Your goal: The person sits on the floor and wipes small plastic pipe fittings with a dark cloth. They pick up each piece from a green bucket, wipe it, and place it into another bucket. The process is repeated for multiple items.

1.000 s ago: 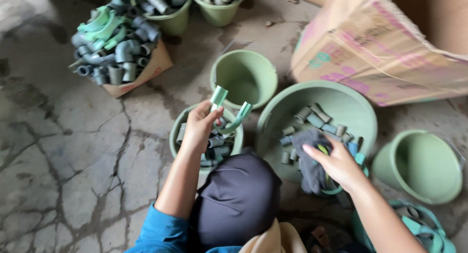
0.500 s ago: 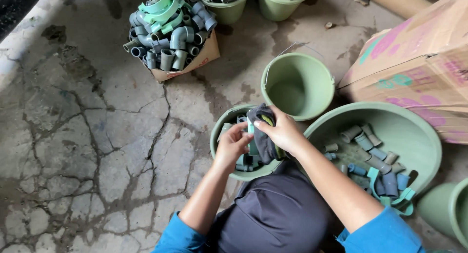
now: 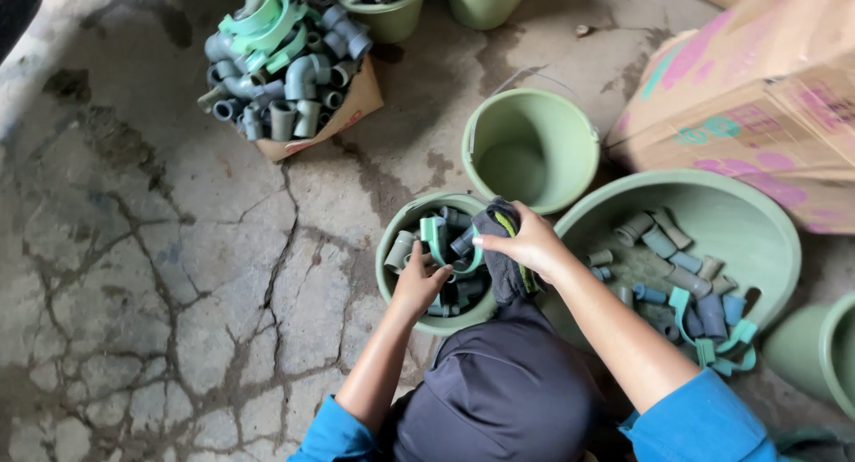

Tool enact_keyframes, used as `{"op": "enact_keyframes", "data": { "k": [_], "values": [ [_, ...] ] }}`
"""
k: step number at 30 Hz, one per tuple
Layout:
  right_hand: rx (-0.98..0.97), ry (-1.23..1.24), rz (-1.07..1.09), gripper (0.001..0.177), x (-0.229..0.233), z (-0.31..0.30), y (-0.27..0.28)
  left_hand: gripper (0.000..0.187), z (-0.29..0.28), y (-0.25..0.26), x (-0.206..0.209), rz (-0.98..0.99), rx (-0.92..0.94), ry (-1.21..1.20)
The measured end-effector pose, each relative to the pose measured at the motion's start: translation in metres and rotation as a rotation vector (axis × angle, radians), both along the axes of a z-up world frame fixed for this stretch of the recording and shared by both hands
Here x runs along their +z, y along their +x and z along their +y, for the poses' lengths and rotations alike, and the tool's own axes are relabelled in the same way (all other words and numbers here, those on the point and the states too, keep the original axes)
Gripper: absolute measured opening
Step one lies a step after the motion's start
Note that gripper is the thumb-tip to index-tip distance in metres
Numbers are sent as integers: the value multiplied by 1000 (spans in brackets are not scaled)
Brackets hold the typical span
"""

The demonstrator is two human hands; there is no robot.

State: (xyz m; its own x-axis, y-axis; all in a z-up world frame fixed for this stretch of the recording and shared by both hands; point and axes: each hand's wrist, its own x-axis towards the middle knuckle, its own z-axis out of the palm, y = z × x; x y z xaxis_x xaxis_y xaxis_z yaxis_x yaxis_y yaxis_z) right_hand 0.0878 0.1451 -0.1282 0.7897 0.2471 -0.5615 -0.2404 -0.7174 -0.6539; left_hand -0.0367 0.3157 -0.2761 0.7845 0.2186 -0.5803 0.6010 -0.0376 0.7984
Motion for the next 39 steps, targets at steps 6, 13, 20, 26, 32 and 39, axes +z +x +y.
{"op": "enact_keyframes", "data": {
  "k": [6,13,20,26,32,39],
  "values": [
    [-330,44,-34,84,-33,-91,-6,72,13,3,57,38,-253,250],
    [-709,360,-76,68,37,-221,-66,54,-74,58,136,-204,-661,176],
    [-936,237,-207,65,36,-389,-102,55,-237,110,204,-232,-1214,221],
    [-1115,94,-150,68,6,-466,-126,56,-380,120,154,-264,-1534,302],
    [-1158,-91,-50,64,-56,-510,-130,56,-503,102,13,-334,-1688,379],
    [-1242,-58,68,75,-72,-536,-136,43,-613,87,-83,-609,-1760,690]
  ]
}}
